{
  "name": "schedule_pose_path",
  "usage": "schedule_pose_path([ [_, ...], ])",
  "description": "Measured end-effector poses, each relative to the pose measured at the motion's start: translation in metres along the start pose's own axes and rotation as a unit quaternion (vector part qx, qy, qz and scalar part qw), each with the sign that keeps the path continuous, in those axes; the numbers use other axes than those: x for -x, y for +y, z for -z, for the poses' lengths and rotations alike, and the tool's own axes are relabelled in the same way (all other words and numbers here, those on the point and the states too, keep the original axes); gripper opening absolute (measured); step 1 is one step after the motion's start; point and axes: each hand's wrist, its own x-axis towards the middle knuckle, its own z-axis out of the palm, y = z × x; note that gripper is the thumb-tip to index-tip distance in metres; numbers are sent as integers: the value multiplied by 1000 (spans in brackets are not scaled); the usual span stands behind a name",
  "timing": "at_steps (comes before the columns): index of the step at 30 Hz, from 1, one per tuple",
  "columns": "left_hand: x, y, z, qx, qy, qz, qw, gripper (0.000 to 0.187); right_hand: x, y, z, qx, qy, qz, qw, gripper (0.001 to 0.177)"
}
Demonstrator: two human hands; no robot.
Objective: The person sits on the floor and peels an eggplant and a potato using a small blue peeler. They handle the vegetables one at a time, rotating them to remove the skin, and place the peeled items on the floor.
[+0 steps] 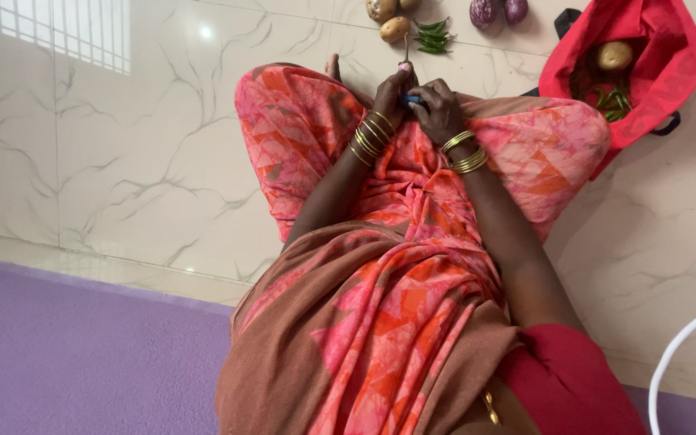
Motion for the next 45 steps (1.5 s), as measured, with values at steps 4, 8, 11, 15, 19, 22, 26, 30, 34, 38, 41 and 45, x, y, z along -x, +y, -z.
schedule_pose_path([
  [4,-3,-5,4,26,26,17,999,17,-2,5,-4,0,38,0,999,21],
  [8,10,1,-11,20,55,86,995,15,-8,15,1,-32,103,-44,993,20],
  [11,11,3,-18,9,55,116,992,17,-13,23,5,-61,143,-86,984,20],
  [15,7,-5,-6,-36,-86,68,993,27,-17,28,4,-77,155,-133,976,19],
  [19,4,-4,6,28,-81,52,995,14,-13,21,1,-80,115,-107,984,17],
  [22,2,5,4,66,18,56,996,14,-9,11,0,-45,66,-59,995,17],
  [26,7,9,0,77,113,84,987,18,-6,-2,-4,-17,59,-25,998,16],
  [30,5,3,-1,-2,-65,28,997,24,-9,0,1,-48,104,-31,993,16],
  [34,9,-3,3,-69,3,58,996,13,-13,13,4,-61,129,-99,985,17],
  [38,9,-2,-1,-50,-12,62,997,16,-17,24,0,-96,138,-145,975,17],
  [41,7,3,-7,6,32,104,994,13,-18,27,-2,-83,125,-131,980,19],
  [45,3,7,-4,67,138,86,984,15,-15,20,-4,-56,96,-70,991,17],
])
